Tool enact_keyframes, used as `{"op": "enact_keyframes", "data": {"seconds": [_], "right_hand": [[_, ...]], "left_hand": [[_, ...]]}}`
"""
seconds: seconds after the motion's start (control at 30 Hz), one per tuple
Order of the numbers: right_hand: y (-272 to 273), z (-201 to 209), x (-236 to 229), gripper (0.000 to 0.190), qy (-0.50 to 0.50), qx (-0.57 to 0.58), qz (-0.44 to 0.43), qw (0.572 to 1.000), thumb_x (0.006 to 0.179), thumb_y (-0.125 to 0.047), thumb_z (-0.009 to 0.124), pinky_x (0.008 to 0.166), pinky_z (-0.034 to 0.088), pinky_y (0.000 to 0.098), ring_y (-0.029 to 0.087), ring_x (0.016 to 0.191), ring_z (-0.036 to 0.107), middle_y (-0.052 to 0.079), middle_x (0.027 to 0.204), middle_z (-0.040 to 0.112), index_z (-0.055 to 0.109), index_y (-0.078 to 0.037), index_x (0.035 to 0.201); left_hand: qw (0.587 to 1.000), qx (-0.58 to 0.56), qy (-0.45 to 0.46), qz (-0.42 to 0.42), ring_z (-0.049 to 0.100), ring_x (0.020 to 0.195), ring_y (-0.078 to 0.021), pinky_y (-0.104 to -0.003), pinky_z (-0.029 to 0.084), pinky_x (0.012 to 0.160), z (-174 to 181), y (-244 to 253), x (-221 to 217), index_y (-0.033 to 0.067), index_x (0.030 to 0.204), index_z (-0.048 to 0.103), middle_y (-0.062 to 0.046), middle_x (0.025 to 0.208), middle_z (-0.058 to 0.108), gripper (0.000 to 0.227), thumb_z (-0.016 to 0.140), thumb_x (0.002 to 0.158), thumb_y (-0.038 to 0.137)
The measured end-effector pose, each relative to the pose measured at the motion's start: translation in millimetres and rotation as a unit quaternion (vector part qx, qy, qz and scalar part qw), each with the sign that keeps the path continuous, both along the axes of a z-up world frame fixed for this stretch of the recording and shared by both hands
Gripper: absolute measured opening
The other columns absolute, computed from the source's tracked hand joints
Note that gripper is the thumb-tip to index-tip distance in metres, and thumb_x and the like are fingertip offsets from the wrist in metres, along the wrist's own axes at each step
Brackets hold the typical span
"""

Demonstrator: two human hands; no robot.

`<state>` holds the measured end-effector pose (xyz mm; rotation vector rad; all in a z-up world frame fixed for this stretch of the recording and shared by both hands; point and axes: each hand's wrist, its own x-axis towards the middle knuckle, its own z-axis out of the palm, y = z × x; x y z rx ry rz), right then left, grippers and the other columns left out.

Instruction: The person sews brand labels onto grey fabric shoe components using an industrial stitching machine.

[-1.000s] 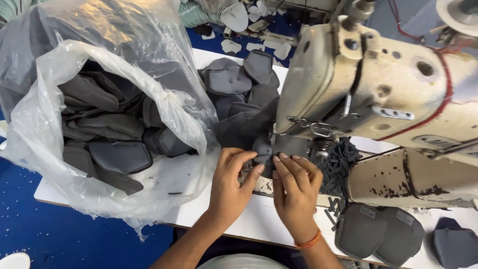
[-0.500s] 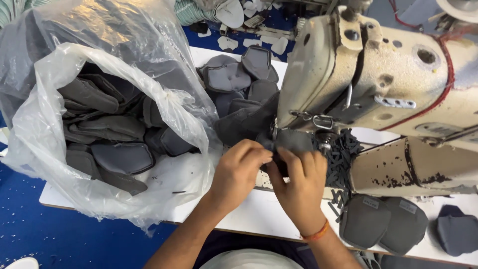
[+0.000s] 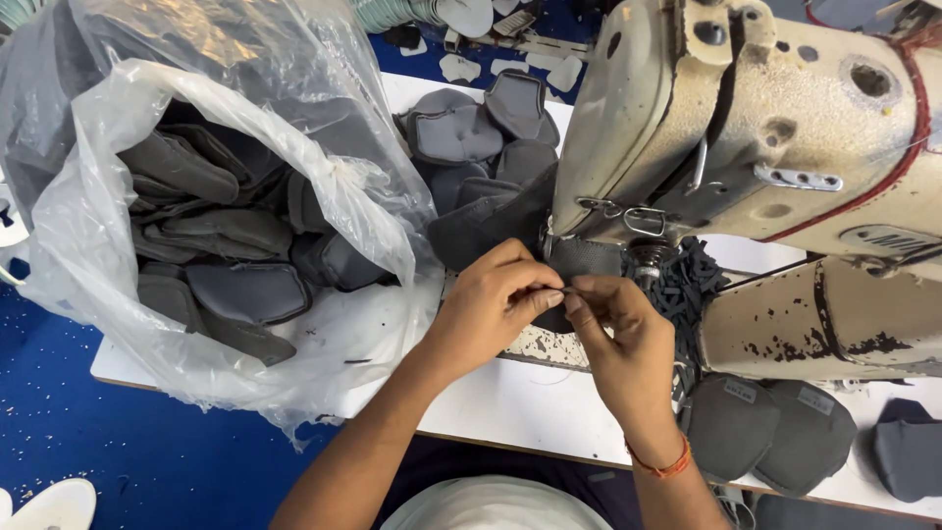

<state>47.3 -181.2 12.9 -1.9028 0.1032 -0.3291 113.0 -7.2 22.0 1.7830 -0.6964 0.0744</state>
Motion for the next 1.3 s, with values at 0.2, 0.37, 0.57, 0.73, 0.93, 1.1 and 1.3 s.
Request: {"op": "enact_keyframes", "data": {"seconds": [0.2, 0.37, 0.57, 0.73, 0.93, 1.1, 1.3], "right_hand": [[2, -2, 2, 0.017, 0.025, -0.038, -0.061, 0.997, 0.091, -0.009, 0.079, 0.061, 0.051, 0.0207, 0.005, 0.07, 0.063, 0.003, 0.083, 0.073, 0.068, 0.002, 0.099], [6, 4, 4, 0.013, 0.0, -0.067, -0.055, 0.996, 0.091, -0.008, 0.08, 0.059, 0.048, 0.0212, 0.006, 0.067, 0.06, 0.003, 0.082, 0.071, 0.071, 0.0, 0.097], [18, 19, 4, 0.013, -0.084, -0.191, -0.039, 0.977, 0.09, -0.005, 0.08, 0.056, 0.047, 0.0259, 0.012, 0.066, 0.062, 0.006, 0.089, 0.068, 0.075, -0.002, 0.102], [18, 27, 5, 0.016, -0.118, -0.289, -0.033, 0.95, 0.088, -0.003, 0.078, 0.056, 0.049, 0.0308, 0.019, 0.062, 0.062, 0.009, 0.09, 0.066, 0.074, -0.001, 0.104], [11, 30, 8, 0.013, -0.1, -0.324, -0.008, 0.941, 0.087, -0.003, 0.076, 0.056, 0.048, 0.0336, 0.023, 0.062, 0.062, 0.01, 0.086, 0.063, 0.071, 0.0, 0.098], [-1, 21, 13, 0.008, 0.012, -0.198, 0.039, 0.979, 0.089, -0.004, 0.073, 0.05, 0.044, 0.0298, 0.019, 0.055, 0.057, 0.008, 0.079, 0.06, 0.071, 0.001, 0.095], [8, 24, 8, 0.012, -0.059, -0.214, 0.007, 0.975, 0.086, -0.004, 0.078, 0.053, 0.051, 0.0267, 0.017, 0.061, 0.064, 0.007, 0.082, 0.064, 0.073, -0.001, 0.097]], "left_hand": [[0.995, -0.009, 0.099, -0.024, 0.06, 0.072, -0.011, -0.027, 0.05, 0.064, -5, -1, 9, 0.0039, 0.094, 0.075, -0.002, 0.084, 0.06, 0.009, 0.079, 0.088, 0.01], [0.992, -0.025, 0.118, -0.045, 0.059, 0.072, -0.0108, -0.027, 0.05, 0.064, -8, 0, 13, 0.0035, 0.095, 0.075, -0.001, 0.085, 0.06, 0.009, 0.078, 0.09, 0.01], [0.994, -0.02, 0.102, -0.045, 0.059, 0.071, -0.0127, -0.029, 0.048, 0.062, -5, 2, 12, 0.0034, 0.098, 0.074, -0.002, 0.086, 0.061, 0.008, 0.075, 0.092, 0.009], [0.999, -0.005, 0.02, -0.045, 0.06, 0.075, -0.0163, -0.031, 0.049, 0.067, -6, 3, 12, 0.0027, 0.099, 0.073, -0.004, 0.088, 0.061, 0.006, 0.074, 0.094, 0.007], [0.998, -0.017, 0.066, -0.009, 0.06, 0.068, -0.0192, -0.033, 0.049, 0.061, 2, 1, 11, 0.0043, 0.096, 0.073, -0.005, 0.085, 0.06, 0.008, 0.076, 0.089, 0.008], [0.999, -0.001, 0.001, -0.04, 0.065, 0.076, -0.0193, -0.032, 0.052, 0.067, 1, 4, 14, 0.0064, 0.099, 0.074, -0.004, 0.088, 0.062, 0.01, 0.076, 0.09, 0.01], [0.998, 0.021, -0.057, 0.013, 0.068, 0.079, -0.021, -0.033, 0.054, 0.069, -3, -6, 8, 0.0065, 0.094, 0.071, -0.004, 0.089, 0.063, 0.003, 0.074, 0.092, 0.007]]}}
